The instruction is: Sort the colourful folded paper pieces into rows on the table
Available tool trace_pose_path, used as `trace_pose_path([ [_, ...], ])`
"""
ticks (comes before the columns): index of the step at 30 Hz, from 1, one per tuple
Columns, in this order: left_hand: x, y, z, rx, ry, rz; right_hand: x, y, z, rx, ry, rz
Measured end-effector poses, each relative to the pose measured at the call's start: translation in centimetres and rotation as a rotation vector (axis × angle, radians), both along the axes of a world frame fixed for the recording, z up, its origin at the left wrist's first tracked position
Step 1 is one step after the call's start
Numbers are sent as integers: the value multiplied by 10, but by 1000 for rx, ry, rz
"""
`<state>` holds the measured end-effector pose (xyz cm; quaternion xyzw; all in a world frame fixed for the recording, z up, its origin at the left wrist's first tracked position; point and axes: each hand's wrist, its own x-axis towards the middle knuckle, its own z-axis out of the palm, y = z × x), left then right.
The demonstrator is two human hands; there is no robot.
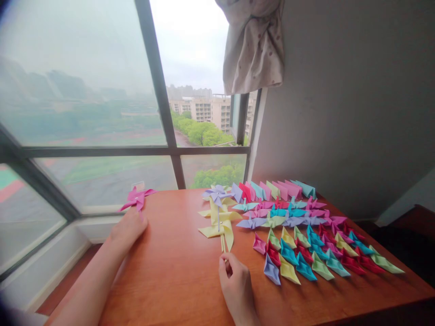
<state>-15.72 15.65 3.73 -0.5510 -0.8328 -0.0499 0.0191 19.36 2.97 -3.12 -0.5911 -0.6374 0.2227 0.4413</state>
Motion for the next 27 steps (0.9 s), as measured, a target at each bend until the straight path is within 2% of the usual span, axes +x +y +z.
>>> trace_pose_path([
  [6,-3,4,-2,-45,3,-25,1,0,0,8,-13,9],
  [16,11,-1,-13,-86,76,-168,1,1,0,18,-23,9],
  [27,12,-1,-12,-75,69,-108,1,-1,3,6,-30,7],
])
